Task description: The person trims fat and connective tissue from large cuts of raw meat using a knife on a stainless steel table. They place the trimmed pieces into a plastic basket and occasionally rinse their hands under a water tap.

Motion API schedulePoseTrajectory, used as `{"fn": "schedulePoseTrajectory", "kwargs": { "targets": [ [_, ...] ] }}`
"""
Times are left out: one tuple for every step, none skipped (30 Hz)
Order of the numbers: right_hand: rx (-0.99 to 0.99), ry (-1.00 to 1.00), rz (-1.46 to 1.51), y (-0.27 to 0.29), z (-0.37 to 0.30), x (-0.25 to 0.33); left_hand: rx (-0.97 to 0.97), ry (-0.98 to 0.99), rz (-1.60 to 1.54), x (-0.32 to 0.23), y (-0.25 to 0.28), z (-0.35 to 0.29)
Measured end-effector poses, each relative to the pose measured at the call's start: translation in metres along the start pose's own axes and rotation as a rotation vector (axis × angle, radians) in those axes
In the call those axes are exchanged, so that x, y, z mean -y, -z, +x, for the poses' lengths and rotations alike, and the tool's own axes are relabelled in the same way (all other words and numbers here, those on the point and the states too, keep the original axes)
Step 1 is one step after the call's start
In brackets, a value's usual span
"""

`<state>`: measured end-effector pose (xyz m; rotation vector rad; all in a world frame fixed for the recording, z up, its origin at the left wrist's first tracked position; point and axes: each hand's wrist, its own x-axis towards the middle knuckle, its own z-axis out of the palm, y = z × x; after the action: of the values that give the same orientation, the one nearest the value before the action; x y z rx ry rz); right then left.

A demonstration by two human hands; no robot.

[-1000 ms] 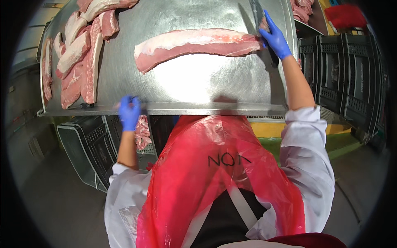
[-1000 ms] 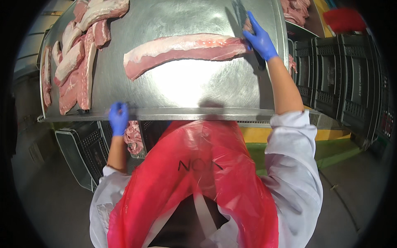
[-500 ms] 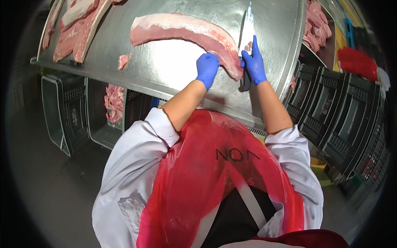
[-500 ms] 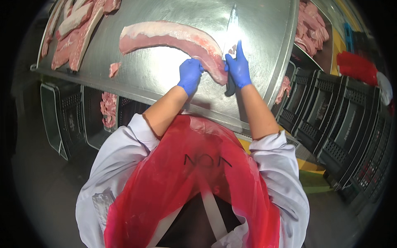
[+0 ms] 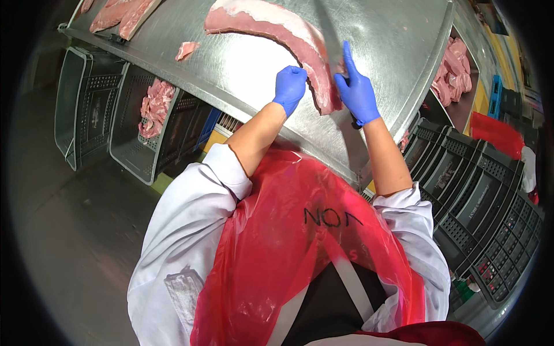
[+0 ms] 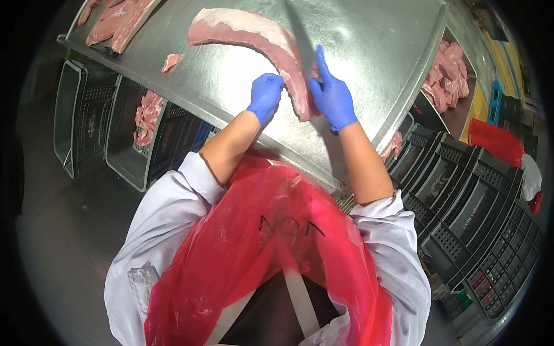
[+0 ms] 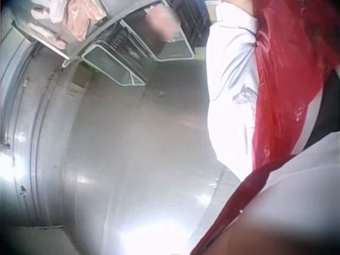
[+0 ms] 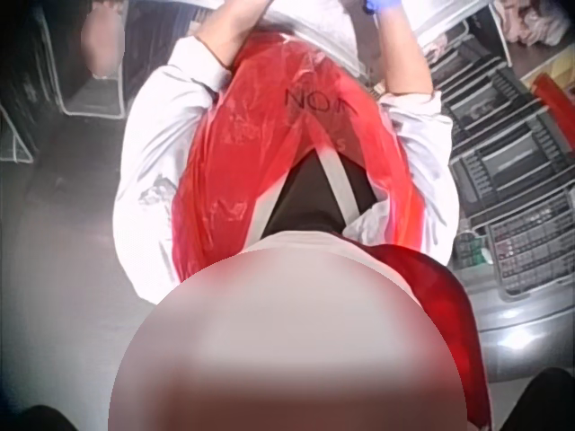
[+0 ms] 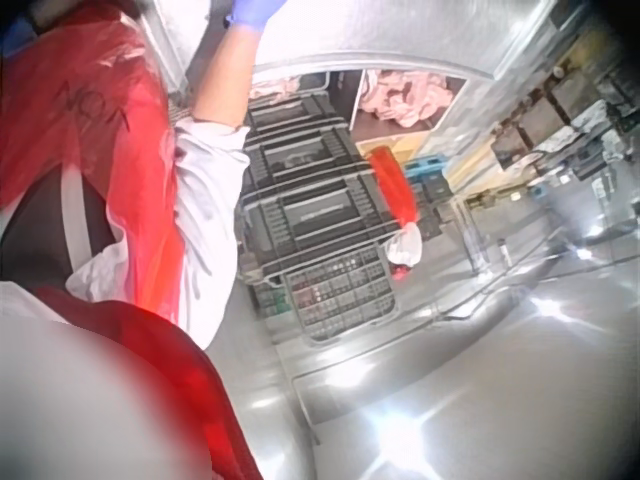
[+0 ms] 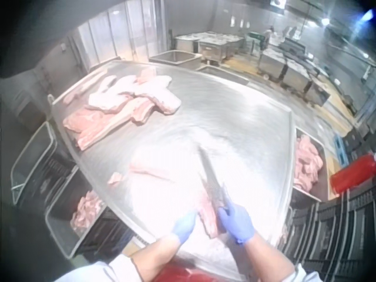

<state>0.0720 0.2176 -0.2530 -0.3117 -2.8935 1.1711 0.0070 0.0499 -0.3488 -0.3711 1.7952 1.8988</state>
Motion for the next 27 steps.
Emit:
{"fn": "schedulePoseTrajectory", "kwargs": {
  "targets": [
    [0.069, 0.05, -0.097, 0.005, 0.005, 0.01, -0.01, -0.036, 0.016, 0.003, -0.001, 0.001],
    [0.162, 0.063, -0.219, 0.006, 0.01, 0.017, -0.019, -0.072, 0.033, 0.007, -0.001, 0.001],
    [0.245, 0.044, -0.332, 0.008, 0.016, 0.022, -0.026, -0.11, 0.049, 0.01, -0.002, 0.003],
    [0.327, 0.022, -0.446, 0.009, 0.02, 0.026, -0.03, -0.134, 0.079, 0.014, -0.002, 0.005],
    [0.408, -0.002, -0.559, 0.011, 0.022, 0.028, -0.034, -0.158, 0.11, 0.018, -0.003, 0.006],
    [0.401, 0.042, -0.576, 0.016, 0.02, 0.025, -0.04, -0.183, 0.133, 0.02, -0.004, 0.009],
    [0.46, 0.054, -0.625, 0.029, 0.016, 0.027, -0.045, -0.189, 0.128, 0.022, -0.004, 0.01],
    [0.518, 0.066, -0.674, 0.051, 0.011, 0.031, -0.049, -0.195, 0.124, 0.023, -0.004, 0.012],
    [0.575, 0.07, -0.721, 0.068, 0.004, 0.03, -0.047, -0.199, 0.123, 0.025, -0.004, 0.012],
    [0.561, 0.116, -0.663, 0.08, -0.004, 0.017, -0.055, -0.215, 0.16, 0.027, -0.004, 0.012],
    [0.546, 0.161, -0.607, 0.092, -0.012, 0.0, -0.063, -0.233, 0.195, 0.029, -0.005, 0.013],
    [0.529, 0.209, -0.549, 0.098, -0.015, -0.008, -0.074, -0.252, 0.233, 0.031, -0.005, 0.015],
    [0.551, 0.179, -0.597, 0.092, -0.01, 0.004, -0.072, -0.246, 0.199, 0.035, -0.005, 0.017],
    [0.572, 0.151, -0.647, 0.081, 0.001, 0.022, -0.071, -0.239, 0.163, 0.04, -0.004, 0.019],
    [0.589, 0.111, -0.699, 0.072, 0.01, 0.034, -0.058, -0.233, 0.127, 0.042, -0.005, 0.019],
    [0.565, 0.137, -0.654, 0.057, 0.019, 0.026, -0.035, -0.245, 0.189, 0.029, -0.008, 0.012],
    [0.596, 0.095, -0.678, 0.057, 0.017, 0.019, -0.013, -0.259, 0.25, 0.017, -0.01, 0.001],
    [0.636, 0.068, -0.7, 0.058, 0.019, 0.024, -0.009, -0.272, 0.309, 0.008, -0.009, -0.008],
    [0.684, 0.056, -0.726, 0.058, 0.023, 0.031, -0.032, -0.309, 0.327, 0.008, -0.006, -0.009],
    [0.689, 0.071, -0.664, 0.075, 0.016, 0.031, -0.054, -0.345, 0.346, 0.008, -0.004, -0.009],
    [0.723, 0.08, -0.566, 0.09, 0.008, 0.02, -0.072, -0.376, 0.364, 0.01, -0.001, -0.011],
    [0.752, 0.086, -0.471, 0.106, 0.001, 0.009, -0.083, -0.358, 0.348, 0.012, 0.001, -0.011],
    [0.775, 0.093, -0.37, 0.113, -0.002, 0.002, -0.093, -0.345, 0.337, 0.015, 0.002, -0.01],
    [0.758, 0.126, -0.406, 0.109, -0.002, -0.002, -0.088, -0.333, 0.326, 0.017, 0.001, -0.01],
    [0.743, 0.095, -0.485, 0.098, 0.002, 0.007, -0.073, -0.345, 0.297, 0.02, 0.001, -0.009],
    [0.728, 0.064, -0.565, 0.078, 0.008, 0.022, -0.057, -0.357, 0.268, 0.024, 0.001, -0.009],
    [0.71, 0.037, -0.647, 0.063, 0.018, 0.032, -0.046, -0.372, 0.237, 0.024, 0.002, -0.006]
  ]
}}
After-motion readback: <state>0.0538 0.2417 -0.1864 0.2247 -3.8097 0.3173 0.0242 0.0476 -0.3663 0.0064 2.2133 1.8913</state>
